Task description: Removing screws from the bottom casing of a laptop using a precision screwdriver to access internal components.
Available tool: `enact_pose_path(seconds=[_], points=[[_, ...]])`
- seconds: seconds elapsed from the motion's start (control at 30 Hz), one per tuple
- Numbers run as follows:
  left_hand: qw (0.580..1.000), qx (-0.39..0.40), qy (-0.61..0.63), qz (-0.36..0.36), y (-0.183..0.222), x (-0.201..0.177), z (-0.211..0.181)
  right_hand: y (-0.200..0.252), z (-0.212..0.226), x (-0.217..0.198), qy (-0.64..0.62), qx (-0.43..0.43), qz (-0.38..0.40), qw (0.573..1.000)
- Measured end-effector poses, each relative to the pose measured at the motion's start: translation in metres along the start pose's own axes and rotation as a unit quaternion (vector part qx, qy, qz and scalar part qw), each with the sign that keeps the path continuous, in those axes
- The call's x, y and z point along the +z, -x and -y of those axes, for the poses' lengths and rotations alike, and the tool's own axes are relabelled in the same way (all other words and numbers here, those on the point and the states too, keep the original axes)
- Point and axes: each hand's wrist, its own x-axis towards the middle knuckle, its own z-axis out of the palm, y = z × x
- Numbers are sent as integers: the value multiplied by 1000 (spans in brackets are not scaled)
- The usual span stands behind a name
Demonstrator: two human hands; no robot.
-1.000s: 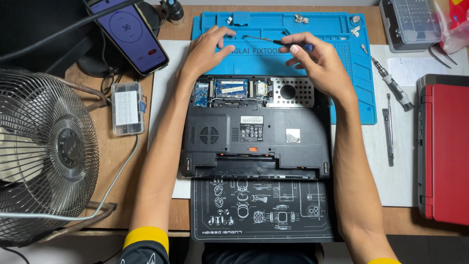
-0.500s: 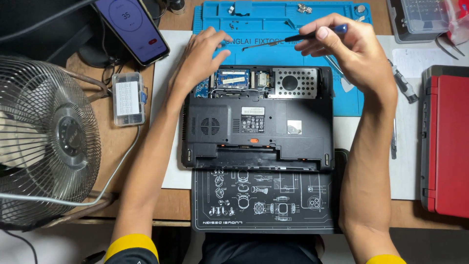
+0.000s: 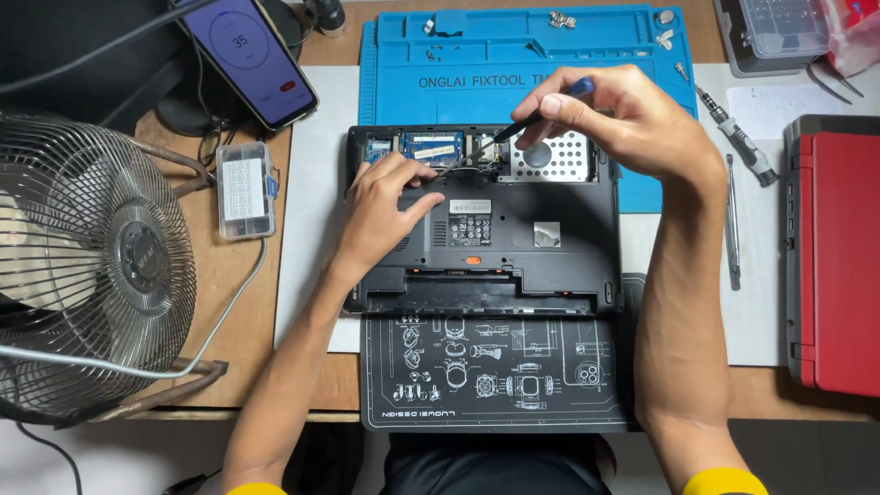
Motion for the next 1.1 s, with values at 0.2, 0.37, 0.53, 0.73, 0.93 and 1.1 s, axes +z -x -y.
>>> enact_pose_path(seconds=[0.2,0.37,0.53,0.73,0.93,1.1], points=[[999,10,11,-45,4,6,-7,-1,2,-1,27,-17,16,999],[999,15,18,-39,7,8,-11,1,5,-1,30,-11,17,999],[999,24,14,-38,8,8,-11,5,14,-2,27,-8,14,1000],[999,32,11,-41,9,9,-12,7,19,3,47,-40,10,998],[998,45,-9,-38,9,7,-14,6,32,10,64,39,8,997],[998,38,3,-41,8,6,-15,6,36,15,120,17,-34,992]])
